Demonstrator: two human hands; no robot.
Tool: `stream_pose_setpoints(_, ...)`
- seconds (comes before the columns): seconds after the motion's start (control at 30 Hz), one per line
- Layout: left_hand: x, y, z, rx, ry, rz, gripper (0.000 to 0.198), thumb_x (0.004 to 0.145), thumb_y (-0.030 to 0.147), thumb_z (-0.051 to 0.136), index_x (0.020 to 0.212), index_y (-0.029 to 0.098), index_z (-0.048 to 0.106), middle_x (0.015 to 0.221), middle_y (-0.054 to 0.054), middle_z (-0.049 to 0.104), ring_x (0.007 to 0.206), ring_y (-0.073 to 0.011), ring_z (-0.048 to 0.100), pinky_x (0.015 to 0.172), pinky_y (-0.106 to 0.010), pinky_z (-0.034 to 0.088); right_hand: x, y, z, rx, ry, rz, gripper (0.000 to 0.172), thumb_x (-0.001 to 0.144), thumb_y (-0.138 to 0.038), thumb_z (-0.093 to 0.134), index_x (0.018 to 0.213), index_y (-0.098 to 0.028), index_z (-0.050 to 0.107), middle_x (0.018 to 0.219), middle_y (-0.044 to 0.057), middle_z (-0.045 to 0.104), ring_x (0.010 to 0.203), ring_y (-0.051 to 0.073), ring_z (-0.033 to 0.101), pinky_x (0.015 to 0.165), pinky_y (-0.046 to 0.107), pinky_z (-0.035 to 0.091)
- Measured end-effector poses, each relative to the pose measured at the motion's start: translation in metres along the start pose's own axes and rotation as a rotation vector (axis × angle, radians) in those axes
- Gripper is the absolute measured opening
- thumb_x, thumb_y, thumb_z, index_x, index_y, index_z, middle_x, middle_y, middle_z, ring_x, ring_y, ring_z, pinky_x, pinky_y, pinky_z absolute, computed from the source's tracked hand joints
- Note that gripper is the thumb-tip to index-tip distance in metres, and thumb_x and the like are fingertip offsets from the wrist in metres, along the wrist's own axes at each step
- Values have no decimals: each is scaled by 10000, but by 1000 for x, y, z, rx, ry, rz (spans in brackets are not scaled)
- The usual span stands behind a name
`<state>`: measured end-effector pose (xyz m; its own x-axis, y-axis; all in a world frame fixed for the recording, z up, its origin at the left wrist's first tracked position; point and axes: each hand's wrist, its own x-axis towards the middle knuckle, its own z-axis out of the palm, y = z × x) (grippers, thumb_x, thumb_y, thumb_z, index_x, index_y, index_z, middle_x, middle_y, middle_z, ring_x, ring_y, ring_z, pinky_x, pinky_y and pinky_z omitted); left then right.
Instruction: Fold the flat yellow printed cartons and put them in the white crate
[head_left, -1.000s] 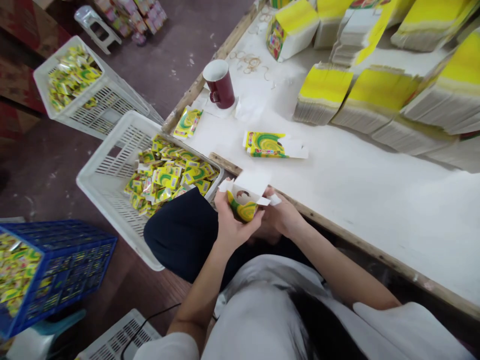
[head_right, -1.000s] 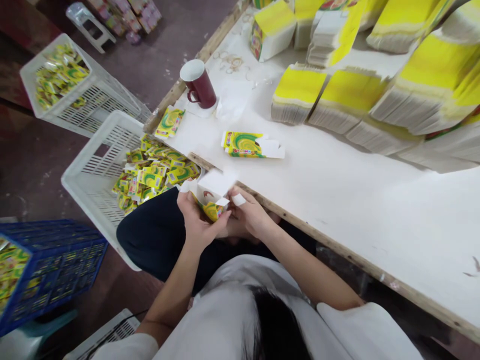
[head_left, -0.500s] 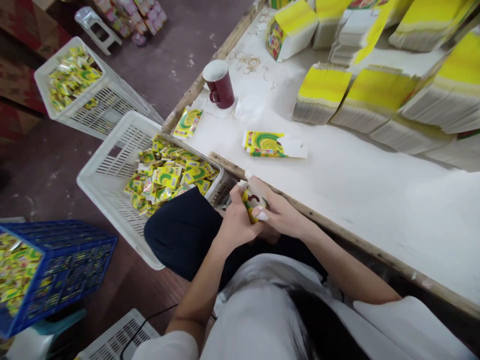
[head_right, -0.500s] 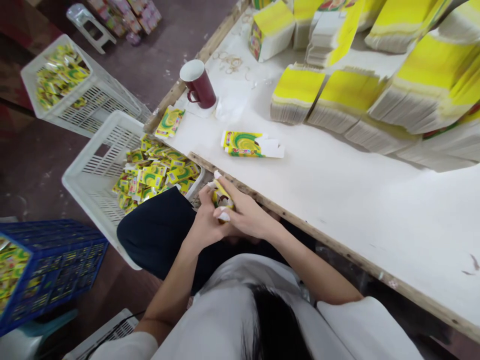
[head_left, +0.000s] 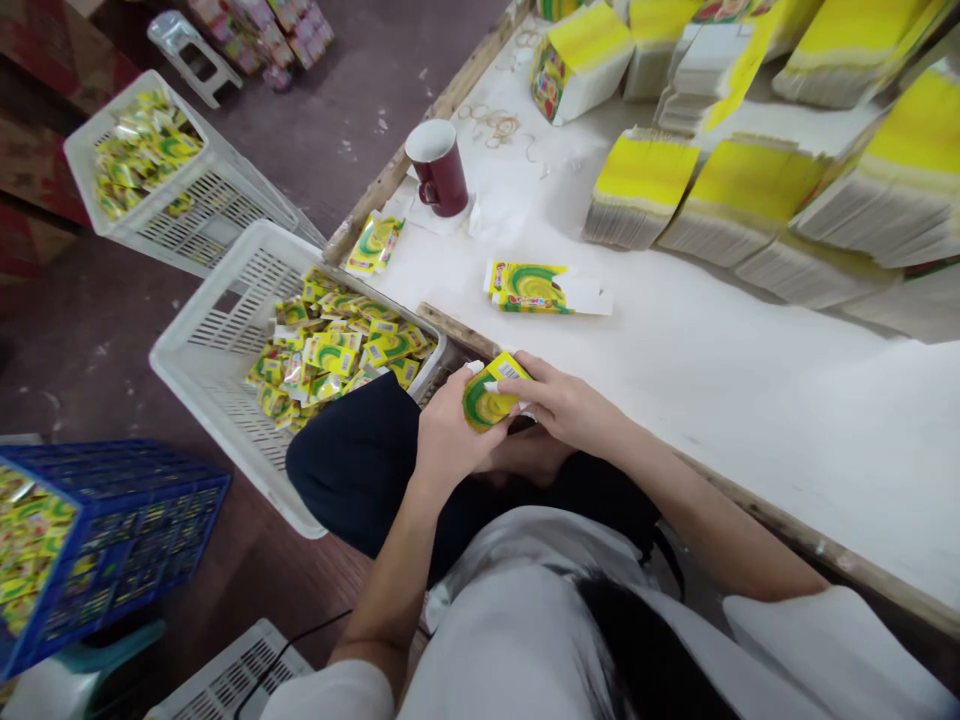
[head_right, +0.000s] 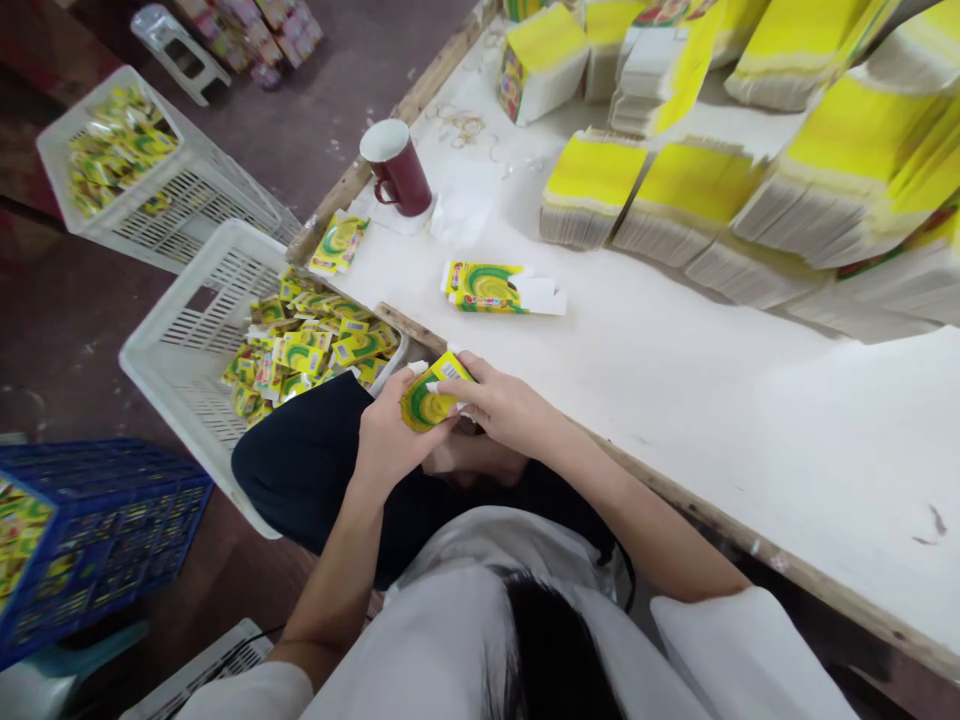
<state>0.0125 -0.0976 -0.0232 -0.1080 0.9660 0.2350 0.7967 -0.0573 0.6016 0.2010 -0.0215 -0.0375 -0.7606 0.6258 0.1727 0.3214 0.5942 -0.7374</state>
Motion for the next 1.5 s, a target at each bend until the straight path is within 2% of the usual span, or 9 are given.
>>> stream_pose_setpoints(0.17,12,7,-6,51,-88,34,644,767,445,780,1290,178,514,1144,-119,733,1029,-283,733,882,-386,592,5,3,-12,-78,4,-37,374,942,-132,495,1279,-240,615,1335,158,573,1175,273,641,944,423,576)
stream_pose_setpoints(0.4,17,-1,-13,-58,-167,12,786,661,330,851,1335,205,467,1086,-71,750,946,-250,742,842,-357,596,6,7,-27,40,-64,-105,335,918,-82,480,1169,-242,634,1286,117,587,1110,225,654,932,367,565)
stream_pose_setpoints(0.63,14,4,-9,-46,-105,25,699,741,415,793,1322,197,470,1088,-95,747,960,-253,740,849,-361,591,5,5,-12,-9,-1,-61,398,917,-129,512,1292,-237,593,1390,156,504,1235,273,597,998,420,542)
stream_pose_setpoints(0.8,12,1,-12,-110,-94,47,769,675,375,844,1324,224,459,1045,-61,756,915,-240,745,802,-342,595,2,3,-16,6,-15,-116,314,949,-139,477,1194,-257,632,1358,137,524,1170,241,634,960,396,557)
stream_pose_setpoints(0.9,10,1,-11,-105,-86,63,752,684,359,838,1321,229,460,1063,-57,752,947,-242,743,830,-351,595,-1,4,-17,19,-25,-134,292,943,-145,489,1184,-240,624,1376,152,510,1214,256,614,972,408,552)
stream_pose_setpoints(1.13,10,3,-10,-108,-59,56,767,664,358,853,1315,212,473,1063,-76,747,953,-257,741,841,-377,599,-6,3,-6,-81,46,-65,420,886,-78,487,1259,-251,571,1455,159,474,1264,283,594,948,436,562)
stream_pose_setpoints(1.3,9,2,-9,-173,-74,51,779,676,395,850,1330,235,459,1056,-50,751,905,-225,744,809,-344,602,-5,2,-10,-62,23,-99,287,923,-133,503,1164,-263,593,1378,147,531,1170,271,640,906,414,573)
stream_pose_setpoints(1.4,10,3,-6,-159,-83,59,759,700,399,825,1339,227,453,1083,-63,742,942,-234,741,838,-350,598,-6,3,-8,-10,35,-83,347,928,-176,521,1268,-245,499,1453,196,453,1294,320,566,935,464,563)
stream_pose_setpoints(1.5,12,5,-3,-128,-86,52,722,733,383,785,1349,210,450,1133,-89,727,996,-253,733,873,-367,594,-5,2,-3,51,95,-55,581,920,-211,539,1444,-232,288,1513,232,374,1397,350,464,1013,540,517)
